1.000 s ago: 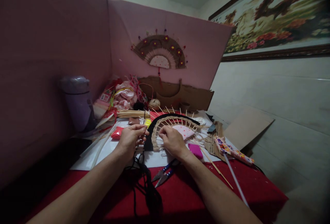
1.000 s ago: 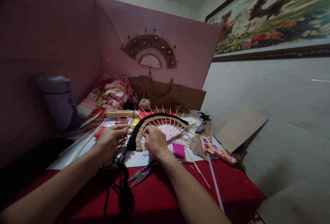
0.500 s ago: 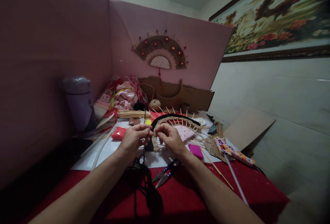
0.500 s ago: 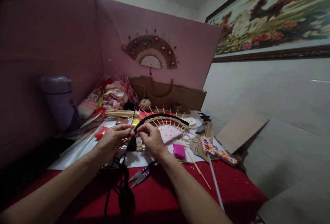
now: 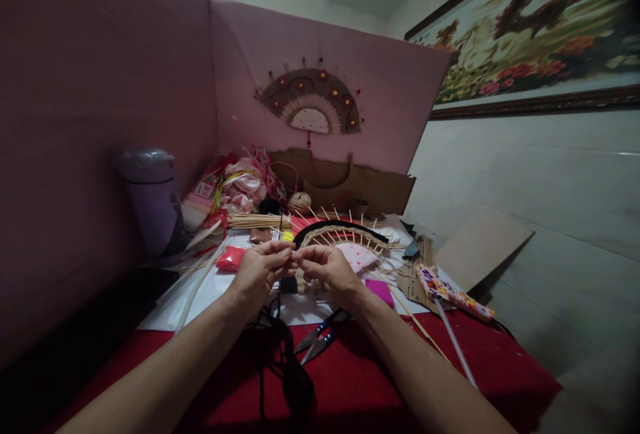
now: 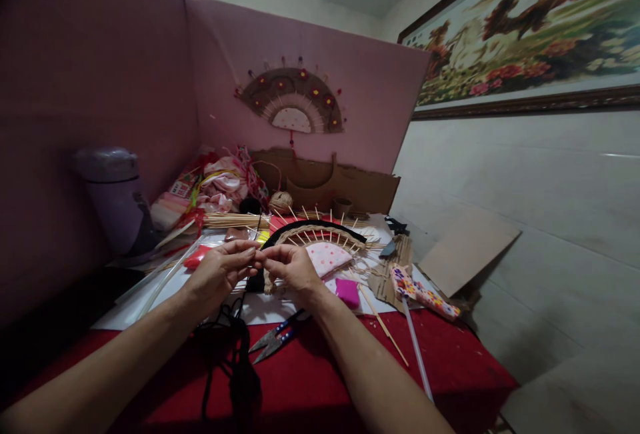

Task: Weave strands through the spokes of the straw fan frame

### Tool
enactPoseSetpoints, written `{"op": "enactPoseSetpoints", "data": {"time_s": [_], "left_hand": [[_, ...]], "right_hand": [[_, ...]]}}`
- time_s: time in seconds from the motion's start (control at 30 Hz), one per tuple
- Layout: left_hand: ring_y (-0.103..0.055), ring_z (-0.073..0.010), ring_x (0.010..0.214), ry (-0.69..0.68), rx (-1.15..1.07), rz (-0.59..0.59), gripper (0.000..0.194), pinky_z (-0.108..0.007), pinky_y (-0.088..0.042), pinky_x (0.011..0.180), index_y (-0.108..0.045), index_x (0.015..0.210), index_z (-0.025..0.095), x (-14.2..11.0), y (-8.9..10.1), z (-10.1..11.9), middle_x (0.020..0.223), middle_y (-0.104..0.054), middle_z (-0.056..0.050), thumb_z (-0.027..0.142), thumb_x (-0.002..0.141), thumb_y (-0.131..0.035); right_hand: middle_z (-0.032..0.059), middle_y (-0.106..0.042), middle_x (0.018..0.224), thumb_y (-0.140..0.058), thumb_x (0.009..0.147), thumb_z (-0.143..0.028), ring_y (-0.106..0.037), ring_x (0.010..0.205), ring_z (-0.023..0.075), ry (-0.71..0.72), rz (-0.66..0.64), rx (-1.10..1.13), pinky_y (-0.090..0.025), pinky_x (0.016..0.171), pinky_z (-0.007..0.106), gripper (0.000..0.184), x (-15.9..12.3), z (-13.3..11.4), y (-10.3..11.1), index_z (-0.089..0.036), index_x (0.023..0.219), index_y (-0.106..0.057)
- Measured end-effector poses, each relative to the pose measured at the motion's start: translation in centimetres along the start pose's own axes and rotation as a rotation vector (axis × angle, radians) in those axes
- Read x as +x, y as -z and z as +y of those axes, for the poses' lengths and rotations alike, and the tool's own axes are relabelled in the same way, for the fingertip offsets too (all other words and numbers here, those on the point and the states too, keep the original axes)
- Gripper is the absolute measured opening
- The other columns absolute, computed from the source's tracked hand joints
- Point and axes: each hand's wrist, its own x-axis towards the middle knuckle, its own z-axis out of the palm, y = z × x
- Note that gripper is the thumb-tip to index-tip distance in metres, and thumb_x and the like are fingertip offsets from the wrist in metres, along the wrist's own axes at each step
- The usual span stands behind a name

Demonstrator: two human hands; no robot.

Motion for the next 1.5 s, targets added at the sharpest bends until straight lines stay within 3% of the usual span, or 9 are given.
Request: {"op": "enactPoseSetpoints", "data": {"time_s": [0.2,0.33,0.43,0.57,0.87,1.03,1.17,1.4,1.5], "left_hand": [[-0.061,-0.0106,0.06,-0.027,-0.071,-0.088,0.018,-0.02,-0.051,0.057,-0.063,0.084,0.01,0.1,0.1,-0.4,0.074,-0.065,-0.005,0.007,0.067,-0.066],[-0.061,-0.0117,0.059,-0.003,-0.064,-0.109,0.02,-0.022,-0.05,0.055,-0.063,0.087,0.011,-0.1,0.0,-0.3,0.076,-0.066,-0.006,0.008,0.068,-0.065],[-0.062,-0.0133,0.064,-0.005,-0.064,-0.062,0.02,-0.022,-0.049,0.054,-0.062,0.088,0.012,-0.2,0.0,-0.2,0.082,-0.067,-0.007,0.01,0.068,-0.065],[-0.056,-0.0093,0.056,-0.03,0.025,-0.001,0.016,-0.018,-0.042,0.045,-0.062,0.08,0.011,-0.2,-0.2,-0.1,0.073,-0.066,-0.005,0.014,0.065,-0.069],[-0.049,-0.0073,0.049,-0.051,0.157,0.014,0.02,-0.017,-0.036,0.041,-0.06,0.069,0.011,-0.3,-0.4,-0.6,0.061,-0.061,-0.002,0.024,0.061,-0.073],[-0.046,-0.0061,0.046,-0.064,0.199,0.007,0.024,-0.017,-0.034,0.04,-0.059,0.066,0.011,-0.1,-0.4,-0.8,0.055,-0.058,0.0,0.029,0.06,-0.074],[-0.044,-0.0058,0.043,-0.11,0.275,0.014,0.028,-0.017,-0.033,0.037,-0.058,0.062,0.011,-0.1,-0.6,-0.9,0.052,-0.055,0.001,0.034,0.058,-0.074],[-0.042,-0.0062,0.04,-0.159,0.351,-0.002,0.03,-0.018,-0.031,0.036,-0.056,0.059,0.012,-0.1,-0.5,-1.2,0.047,-0.052,0.003,0.037,0.059,-0.073],[-0.043,-0.0063,0.041,-0.167,0.344,-0.025,0.028,-0.018,-0.032,0.037,-0.057,0.059,0.012,0.0,-0.6,-1.3,0.047,-0.051,0.003,0.036,0.061,-0.072]], "right_hand": [[0.0005,-0.064,0.069,-0.076,0.06,-0.028,-0.046,0.051,0.0048,-0.029,-0.032,0.073,-0.036,0.05,0.019,0.028,0.1,0.3,0.2,-0.015,0.085,-0.069],[-0.0011,-0.059,0.063,-0.076,0.061,-0.031,-0.044,0.047,0.0049,-0.012,-0.028,0.075,-0.032,0.047,0.02,0.024,0.4,0.7,0.4,-0.015,0.076,-0.067],[-0.0021,-0.056,0.06,-0.073,0.064,-0.032,-0.044,0.048,0.0053,0.084,0.044,0.057,-0.032,0.047,0.02,0.021,0.5,0.3,0.4,-0.014,0.069,-0.064],[-0.0015,-0.057,0.063,-0.069,0.068,-0.032,-0.045,0.049,0.0067,0.236,0.157,0.126,-0.034,0.047,0.021,0.018,0.3,-0.6,0.2,-0.016,0.069,-0.062],[-0.0037,-0.055,0.062,-0.07,0.065,-0.023,-0.044,0.05,0.0062,0.383,0.341,0.333,-0.034,0.046,0.02,0.015,0.2,-1.9,1.0,-0.018,0.069,-0.057],[-0.0014,-0.057,0.06,-0.068,0.067,-0.028,-0.043,0.045,0.007,0.284,0.265,-0.005,-0.032,0.043,0.021,0.015,0.3,-1.0,0.4,-0.016,0.07,-0.06],[-0.0011,-0.057,0.062,-0.064,0.071,-0.031,-0.043,0.046,0.0078,0.307,0.197,-0.203,-0.033,0.043,0.022,0.015,0.2,-0.2,-0.4,-0.016,0.073,-0.062],[-0.0011,-0.056,0.062,-0.062,0.073,-0.03,-0.047,0.055,0.0105,0.368,0.225,-0.474,-0.037,0.052,0.023,0.013,-0.5,-0.3,-0.6,-0.017,0.069,-0.06],[-0.0015,-0.054,0.062,-0.056,0.076,-0.029,-0.046,0.053,0.0103,0.335,0.24,-0.488,-0.036,0.05,0.023,0.013,-0.2,-0.1,-0.3,-0.018,0.068,-0.056]]}}
